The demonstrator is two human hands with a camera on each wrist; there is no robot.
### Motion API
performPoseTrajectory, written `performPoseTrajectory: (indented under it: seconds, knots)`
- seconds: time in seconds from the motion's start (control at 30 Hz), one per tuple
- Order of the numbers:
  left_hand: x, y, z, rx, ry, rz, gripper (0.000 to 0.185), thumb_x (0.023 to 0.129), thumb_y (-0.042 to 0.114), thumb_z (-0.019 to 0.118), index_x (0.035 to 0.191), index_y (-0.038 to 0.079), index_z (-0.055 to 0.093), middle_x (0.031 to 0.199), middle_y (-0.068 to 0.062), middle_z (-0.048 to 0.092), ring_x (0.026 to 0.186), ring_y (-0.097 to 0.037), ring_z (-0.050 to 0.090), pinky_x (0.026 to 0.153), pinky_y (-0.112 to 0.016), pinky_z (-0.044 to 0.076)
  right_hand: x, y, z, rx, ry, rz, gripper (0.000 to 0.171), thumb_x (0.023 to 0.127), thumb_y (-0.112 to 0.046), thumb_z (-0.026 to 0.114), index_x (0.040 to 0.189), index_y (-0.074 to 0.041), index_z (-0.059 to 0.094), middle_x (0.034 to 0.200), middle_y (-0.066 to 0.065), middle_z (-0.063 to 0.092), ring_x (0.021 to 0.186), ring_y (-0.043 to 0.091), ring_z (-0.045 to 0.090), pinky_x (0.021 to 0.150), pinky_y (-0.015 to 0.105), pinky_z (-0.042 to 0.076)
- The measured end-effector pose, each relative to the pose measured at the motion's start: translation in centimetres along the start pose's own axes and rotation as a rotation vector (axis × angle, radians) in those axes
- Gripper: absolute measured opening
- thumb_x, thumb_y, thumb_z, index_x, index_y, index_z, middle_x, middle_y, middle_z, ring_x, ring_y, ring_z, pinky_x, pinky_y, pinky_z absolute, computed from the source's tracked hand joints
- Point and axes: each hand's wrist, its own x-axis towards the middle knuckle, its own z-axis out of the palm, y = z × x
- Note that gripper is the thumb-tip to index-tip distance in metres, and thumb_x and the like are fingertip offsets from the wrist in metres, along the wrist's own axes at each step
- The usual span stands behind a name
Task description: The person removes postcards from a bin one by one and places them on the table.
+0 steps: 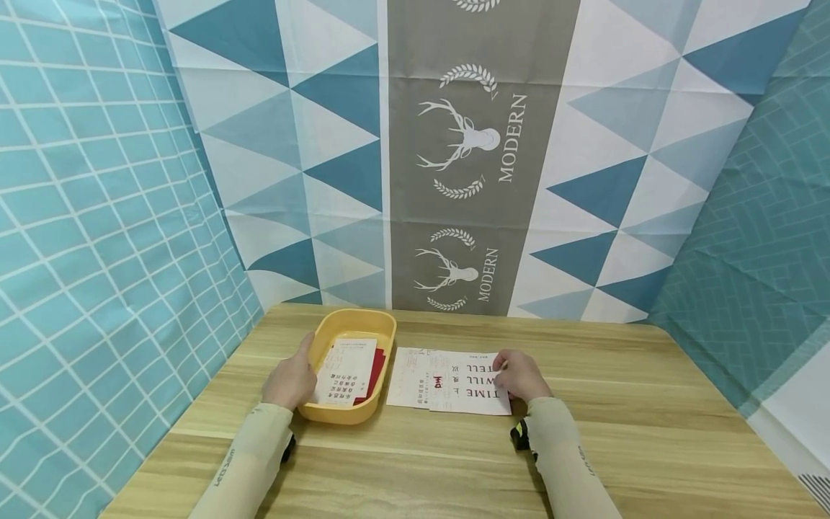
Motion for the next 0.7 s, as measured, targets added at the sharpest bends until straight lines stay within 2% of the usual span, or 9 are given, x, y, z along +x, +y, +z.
performPoseTrajectory:
  seconds: [0.43,0.7]
  knots:
    - [-0.07,0.17,-0.14,-0.004,-0.009,-0.004,0.065,0.103,0.01,0.038,0.163,0.016,0.014,0.107,-0.033,0.068,0.068,-0.029,0.06,0.056,-0.04,0.047,-0.01,-0.3,0.36,-0.04,-0.005,0.047,0.014,0.084,0.005,0.068,0.094,-0.004,0.064,0.086,0.012,0.06,0.067,0.022,0.053,0.052,0.029,0.042]
    - [-0.18,0.11,-0.11,0.0,0.001,0.007,0.065,0.103,0.009,0.038,0.163,0.014,0.015,0.109,-0.033,0.068,0.069,-0.029,0.06,0.056,-0.04,0.047,0.05,-0.31,0.47,-0.146,0.009,0.024,0.014,0.083,0.002,0.071,0.092,-0.007,0.064,0.091,0.01,0.065,0.073,0.024,0.055,0.06,0.033,0.041]
